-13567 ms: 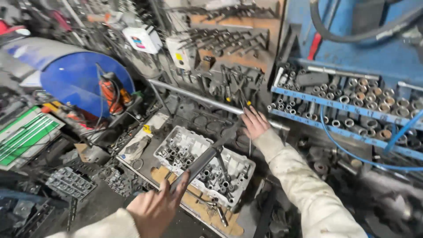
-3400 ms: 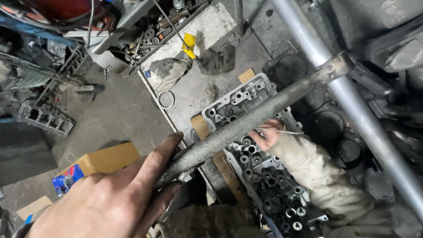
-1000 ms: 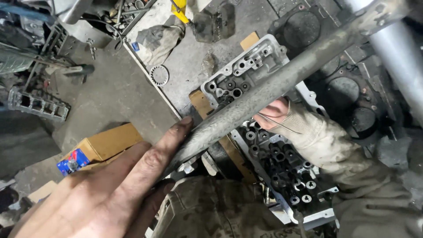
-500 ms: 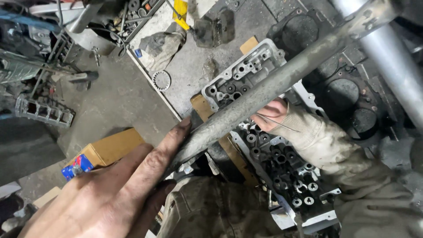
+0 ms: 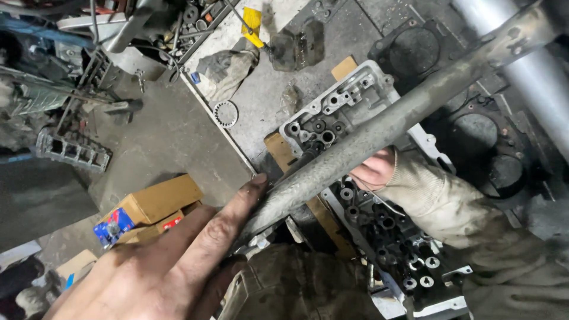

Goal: The person works on an engine cylinder head clamped to a workbench, using a long breaker bar to loosen and tighten fasteners on the valvetrain area. They reposition the long bar on the bench frame between operations and use a small tool to work on components inside the head.

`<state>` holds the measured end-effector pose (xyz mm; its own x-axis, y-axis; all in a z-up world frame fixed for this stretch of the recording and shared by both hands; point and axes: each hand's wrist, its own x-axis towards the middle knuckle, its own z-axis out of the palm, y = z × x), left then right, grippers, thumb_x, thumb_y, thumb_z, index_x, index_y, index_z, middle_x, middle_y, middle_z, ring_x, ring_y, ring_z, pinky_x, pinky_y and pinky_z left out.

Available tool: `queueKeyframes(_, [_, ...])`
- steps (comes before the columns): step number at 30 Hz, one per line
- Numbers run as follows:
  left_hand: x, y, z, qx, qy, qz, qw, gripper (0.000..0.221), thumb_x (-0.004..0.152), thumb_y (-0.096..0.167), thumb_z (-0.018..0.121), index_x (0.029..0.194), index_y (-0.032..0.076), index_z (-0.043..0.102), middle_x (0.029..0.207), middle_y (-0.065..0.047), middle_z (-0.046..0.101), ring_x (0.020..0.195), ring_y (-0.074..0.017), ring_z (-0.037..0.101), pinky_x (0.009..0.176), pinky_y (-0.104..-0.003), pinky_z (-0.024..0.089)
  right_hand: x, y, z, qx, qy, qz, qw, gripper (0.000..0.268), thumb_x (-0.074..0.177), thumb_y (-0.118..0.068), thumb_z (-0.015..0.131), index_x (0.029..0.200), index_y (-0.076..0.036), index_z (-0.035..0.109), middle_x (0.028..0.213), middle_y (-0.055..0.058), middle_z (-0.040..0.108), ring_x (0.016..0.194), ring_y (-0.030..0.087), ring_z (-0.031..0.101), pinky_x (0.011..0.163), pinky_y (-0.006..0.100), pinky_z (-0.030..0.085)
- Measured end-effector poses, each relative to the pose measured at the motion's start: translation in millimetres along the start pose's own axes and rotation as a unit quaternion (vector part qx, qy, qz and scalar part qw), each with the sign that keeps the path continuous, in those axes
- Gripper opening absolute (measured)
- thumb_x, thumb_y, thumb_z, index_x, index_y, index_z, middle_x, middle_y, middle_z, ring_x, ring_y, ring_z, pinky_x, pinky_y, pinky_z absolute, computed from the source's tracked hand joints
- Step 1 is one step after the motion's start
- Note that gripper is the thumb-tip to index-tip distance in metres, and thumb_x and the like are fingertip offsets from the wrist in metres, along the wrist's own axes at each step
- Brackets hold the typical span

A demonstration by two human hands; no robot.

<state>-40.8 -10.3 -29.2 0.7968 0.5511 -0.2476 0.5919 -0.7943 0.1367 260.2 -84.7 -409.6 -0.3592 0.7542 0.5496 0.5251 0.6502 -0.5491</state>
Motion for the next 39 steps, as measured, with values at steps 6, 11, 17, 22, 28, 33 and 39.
queueKeyframes(6, [-0.9, -0.7, 7.1, -0.025, -0.011, -0.007, 1.0, 0.069, 0.088, 0.026, 0.071, 0.153, 0.02, 0.053, 0.116, -0.018, 0.073, 0.107, -0.0382, 0.071, 0.098, -0.051, 0.053, 2.9, 5.3, -7.4, 0.006, 0.012, 0.021, 1.0, 0.023, 0.088, -0.003, 0.073, 0.11, -0.005, 0.077, 0.126, 0.008, 0.068, 0.12, 0.024, 0.063, 0.102, 0.041, 0.055])
queueKeyframes(11, [6.4, 5.1, 3.9, 0.024, 0.04, 0.004, 0.999, 0.068, 0.085, 0.032, 0.07, 0.151, 0.023, 0.057, 0.113, -0.015, 0.073, 0.11, -0.0355, 0.071, 0.099, -0.049, 0.053, 4.2, 12.5, -4.4, 0.022, 0.012, 0.039, 0.999, 0.022, 0.089, -0.004, 0.072, 0.11, -0.004, 0.077, 0.122, 0.008, 0.069, 0.115, 0.024, 0.065, 0.098, 0.04, 0.056])
queueKeyframes(17, [-4.8, 3.9, 11.9, -0.012, -0.049, -0.091, 0.995, 0.064, 0.085, 0.046, 0.074, 0.145, 0.033, 0.055, 0.11, -0.016, 0.075, 0.083, -0.0262, 0.075, 0.077, -0.041, 0.06, 3.3, 6.7, 10.6, 0.064, -0.005, 0.054, 0.996, 0.02, 0.091, -0.005, 0.07, 0.11, -0.004, 0.076, 0.118, 0.009, 0.072, 0.109, 0.024, 0.068, 0.095, 0.039, 0.057])
queueKeyframes(22, [2.6, 12.7, -2.1, -0.008, -0.035, -0.074, 0.997, 0.073, 0.083, 0.046, 0.069, 0.153, 0.033, 0.052, 0.112, -0.013, 0.076, 0.086, -0.0325, 0.074, 0.077, -0.05, 0.057, 17.3, 0.4, -6.3, 0.069, 0.014, 0.062, 0.996, 0.019, 0.092, -0.005, 0.069, 0.109, -0.003, 0.076, 0.114, 0.009, 0.074, 0.103, 0.024, 0.07, 0.091, 0.038, 0.058])
queueKeyframes(28, [-1.3, 11.2, 1.2, 0.011, -0.028, -0.074, 0.997, 0.064, 0.09, 0.04, 0.068, 0.152, 0.033, 0.051, 0.115, -0.01, 0.077, 0.092, -0.0289, 0.076, 0.079, -0.045, 0.06, 30.5, 0.3, -22.9, 0.073, 0.024, 0.073, 0.994, 0.018, 0.093, -0.006, 0.068, 0.109, -0.002, 0.075, 0.109, 0.01, 0.076, 0.097, 0.024, 0.073, 0.088, 0.036, 0.059])
queueKeyframes(33, [11.9, 10.8, -11.7, 0.026, -0.076, -0.045, 0.996, 0.073, 0.093, 0.027, 0.064, 0.161, 0.024, 0.04, 0.111, -0.013, 0.074, 0.084, -0.0286, 0.076, 0.073, -0.046, 0.061, 42.2, -37.0, -53.4, 0.061, 0.033, 0.094, 0.993, 0.017, 0.095, -0.006, 0.066, 0.109, -0.002, 0.074, 0.105, 0.011, 0.078, 0.092, 0.024, 0.075, 0.084, 0.035, 0.06])
queueKeyframes(39, [31.0, 33.2, -52.6, 0.024, -0.148, -0.054, 0.987, 0.088, 0.088, 0.007, 0.055, 0.166, 0.014, 0.016, 0.105, -0.021, 0.07, 0.075, -0.0387, 0.073, 0.066, -0.049, 0.061, 57.2, -121.6, -118.4, 0.014, 0.075, 0.085, 0.993, 0.02, 0.093, 0.0, 0.063, 0.11, 0.002, 0.073, 0.105, 0.015, 0.077, 0.092, 0.025, 0.076, 0.083, 0.036, 0.062])
